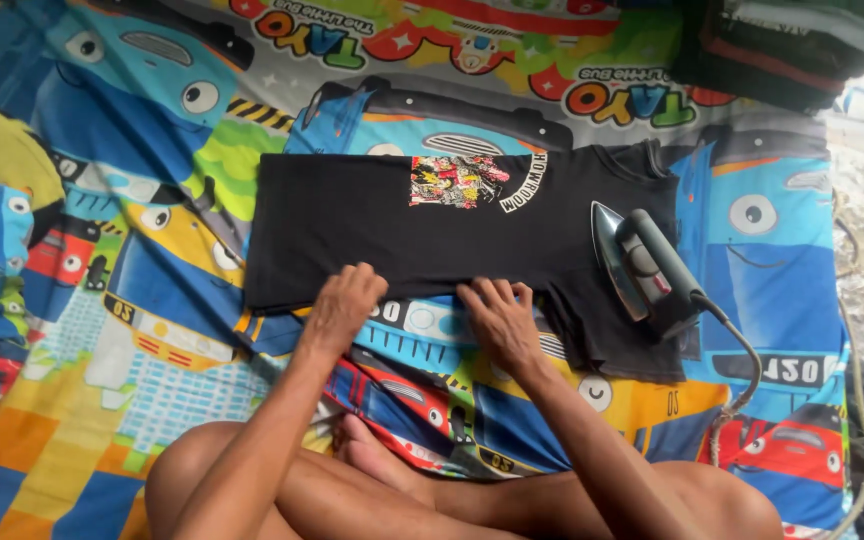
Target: The person irons a black t-shirt on a bed, smoothing both sides with an electric iron. They flip the shirt to iron the other side and then fold it neatly.
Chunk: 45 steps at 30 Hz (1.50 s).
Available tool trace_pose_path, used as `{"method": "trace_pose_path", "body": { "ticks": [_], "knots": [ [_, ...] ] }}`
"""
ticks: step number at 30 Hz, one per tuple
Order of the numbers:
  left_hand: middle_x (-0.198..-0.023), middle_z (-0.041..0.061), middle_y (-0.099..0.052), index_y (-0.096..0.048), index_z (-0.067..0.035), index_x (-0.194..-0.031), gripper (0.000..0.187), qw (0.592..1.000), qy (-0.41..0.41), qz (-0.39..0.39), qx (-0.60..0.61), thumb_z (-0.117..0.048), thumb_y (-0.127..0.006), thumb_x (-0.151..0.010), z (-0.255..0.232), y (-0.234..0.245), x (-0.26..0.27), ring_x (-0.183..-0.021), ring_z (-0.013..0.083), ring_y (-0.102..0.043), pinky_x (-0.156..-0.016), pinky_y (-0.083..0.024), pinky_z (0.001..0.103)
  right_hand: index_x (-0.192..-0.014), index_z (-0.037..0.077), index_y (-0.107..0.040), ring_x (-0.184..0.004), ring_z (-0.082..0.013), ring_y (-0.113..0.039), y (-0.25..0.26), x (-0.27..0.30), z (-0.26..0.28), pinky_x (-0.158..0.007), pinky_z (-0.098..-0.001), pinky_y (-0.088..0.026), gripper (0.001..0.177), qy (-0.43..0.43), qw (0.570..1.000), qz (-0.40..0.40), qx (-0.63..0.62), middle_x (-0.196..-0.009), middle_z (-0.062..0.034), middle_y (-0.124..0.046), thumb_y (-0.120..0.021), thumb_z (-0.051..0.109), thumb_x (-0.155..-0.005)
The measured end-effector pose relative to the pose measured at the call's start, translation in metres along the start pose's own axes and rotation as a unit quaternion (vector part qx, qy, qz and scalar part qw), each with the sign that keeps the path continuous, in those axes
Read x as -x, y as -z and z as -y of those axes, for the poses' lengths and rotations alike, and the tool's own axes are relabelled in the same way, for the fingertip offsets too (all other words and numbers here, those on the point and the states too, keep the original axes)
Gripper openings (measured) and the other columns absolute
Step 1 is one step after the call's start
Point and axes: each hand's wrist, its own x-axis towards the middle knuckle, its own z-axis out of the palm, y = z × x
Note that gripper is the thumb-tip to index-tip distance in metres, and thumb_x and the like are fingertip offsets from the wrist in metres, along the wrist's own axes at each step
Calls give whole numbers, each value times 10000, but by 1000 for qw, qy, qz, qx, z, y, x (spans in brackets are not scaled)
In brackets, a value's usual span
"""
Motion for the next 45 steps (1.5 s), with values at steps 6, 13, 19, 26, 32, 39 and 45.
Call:
{"method": "trace_pose_path", "body": {
  "ticks": [6, 13, 19, 26, 32, 39, 45],
  "knots": [
    [-925, 26, -441, -527, -182, -961, 93, 983, 146, 95, -54, -229, -498, -1036, 40, 38, 22, -899, 274, -513, -740, -449, 444, -904, 242, -565, -906, -250, -499, -3, -33, -3, -789, -432, -360, 114, -9, 999, -9, 42, -883, 11, -471, -649, 250, -826],
    [-950, 53, -456, -539, -184, -958, 105, 968, 160, 187, -53, -203, -471, -1035, 96, 36, 65, -977, 314, -532, -772, -485, 483, -888, 206, -495, -862, -255, -497, -4, -26, -7, -726, -401, -390, 92, 24, 999, 31, -6, -862, -4, -441, -566, 254, -919],
    [-906, 61, -453, -572, -208, -920, 122, 970, 154, 179, -56, -206, -499, -1019, 99, 37, 85, -948, 306, -530, -754, -466, 445, -859, 218, -487, -809, -231, -498, -13, -15, -9, -717, -367, -381, 110, 58, 998, 5, -36, -818, 9, -428, -566, 175, -795],
    [-944, 56, -491, -592, -215, -920, 96, 952, 210, 217, -53, -307, -598, -950, 100, 26, 98, -971, 338, -545, -772, -449, 502, -1014, 278, -627, -852, -244, -574, 22, 12, -66, -673, -394, -474, 273, -140, 987, -81, 6, -983, 25, -538, -662, 196, -756],
    [-1091, 63, -559, -624, -213, -1084, 245, 959, 267, -23, -97, -381, -634, -906, 19, 8, -2, -1055, 307, -589, -831, -494, 513, -1394, 271, -607, -1291, -283, -550, 22, 44, -62, -1021, -457, -395, 392, -210, 975, -3, 68, -1387, -56, -581, -540, 348, -1015],
    [-1619, 275, -391, -450, 48, -1552, 820, 932, 360, 24, 12, -600, -429, -1049, -9, -4, 10, -1515, 469, -297, -1217, -152, 641, -1635, 265, -305, -1555, -371, -232, 29, 40, -61, -1232, -571, -155, 610, -320, 925, 204, 24, -1708, -120, -249, -254, 546, -1096],
    [-1657, 277, -309, -381, 62, -1573, 1006, 924, 374, 64, 51, -746, -366, -974, -10, 5, 11, -1545, 474, -223, -1247, -124, 643, -1538, 223, -495, -1367, -355, -550, 33, 48, -78, -1026, -530, -477, 656, -244, 954, 161, 71, -1551, -141, -512, -423, 618, -1019]
  ]
}}
